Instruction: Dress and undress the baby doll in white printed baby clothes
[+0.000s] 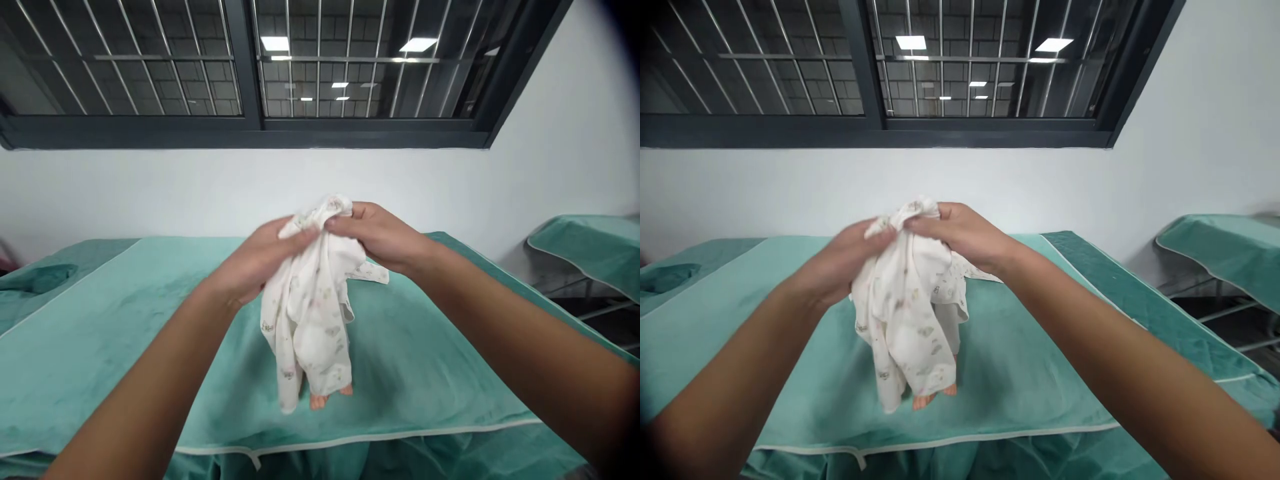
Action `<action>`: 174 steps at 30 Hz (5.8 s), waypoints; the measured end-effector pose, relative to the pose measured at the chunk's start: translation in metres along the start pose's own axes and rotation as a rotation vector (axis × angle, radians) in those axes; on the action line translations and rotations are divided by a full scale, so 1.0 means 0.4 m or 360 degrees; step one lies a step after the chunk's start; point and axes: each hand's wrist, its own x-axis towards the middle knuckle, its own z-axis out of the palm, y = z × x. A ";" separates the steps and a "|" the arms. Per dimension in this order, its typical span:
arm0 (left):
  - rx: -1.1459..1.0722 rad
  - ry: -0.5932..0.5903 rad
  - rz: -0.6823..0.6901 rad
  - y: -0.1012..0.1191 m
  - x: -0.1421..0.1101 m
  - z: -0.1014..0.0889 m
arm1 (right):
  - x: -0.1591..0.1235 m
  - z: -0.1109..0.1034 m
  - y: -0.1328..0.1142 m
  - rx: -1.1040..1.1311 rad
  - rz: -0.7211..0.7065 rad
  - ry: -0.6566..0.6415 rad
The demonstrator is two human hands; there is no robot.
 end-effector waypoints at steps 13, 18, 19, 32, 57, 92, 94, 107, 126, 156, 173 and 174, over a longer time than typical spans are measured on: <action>-0.0530 0.0193 -0.0142 -0.134 -0.001 -0.008 | -0.028 0.012 0.117 0.0095 0.0300 -0.0144; -0.0478 -0.0239 -0.0329 -0.166 -0.037 -0.014 | -0.016 0.026 0.147 0.0490 0.0079 0.0354; -0.0451 -0.0267 -0.0339 -0.168 -0.040 -0.014 | -0.018 0.027 0.152 0.0512 0.0080 0.0389; -0.0477 -0.0105 -0.0321 -0.196 -0.025 -0.004 | -0.060 0.022 0.185 0.0431 0.0145 0.0191; 0.1057 -0.0353 -0.0636 -0.354 -0.158 0.196 | -0.429 0.196 0.549 -0.0056 0.0709 0.1165; 0.0017 -0.0264 -0.0417 -0.361 0.000 -0.049 | -0.202 -0.029 0.490 -0.0833 -0.0124 0.0694; -0.0150 -0.0202 -0.0411 -0.363 0.000 -0.051 | -0.174 0.002 0.428 -0.0871 -0.0061 0.0522; -0.0199 -0.0136 -0.0429 -0.361 0.014 -0.026 | -0.050 0.021 0.402 0.0317 0.0456 0.0522; -0.0168 -0.0216 -0.0541 -0.395 -0.019 -0.046 | -0.041 0.038 0.423 0.0540 0.0457 0.0416; -0.0853 0.0278 -0.0444 -0.424 -0.042 0.013 | -0.088 0.041 0.438 0.0244 0.0707 0.0009; -0.0791 0.0769 -0.0539 -0.336 -0.173 0.136 | -0.106 0.080 0.422 -0.0419 0.0511 -0.0058; -0.0845 0.0856 -0.0580 -0.329 -0.196 0.155 | -0.104 0.084 0.416 -0.0538 0.0484 -0.0120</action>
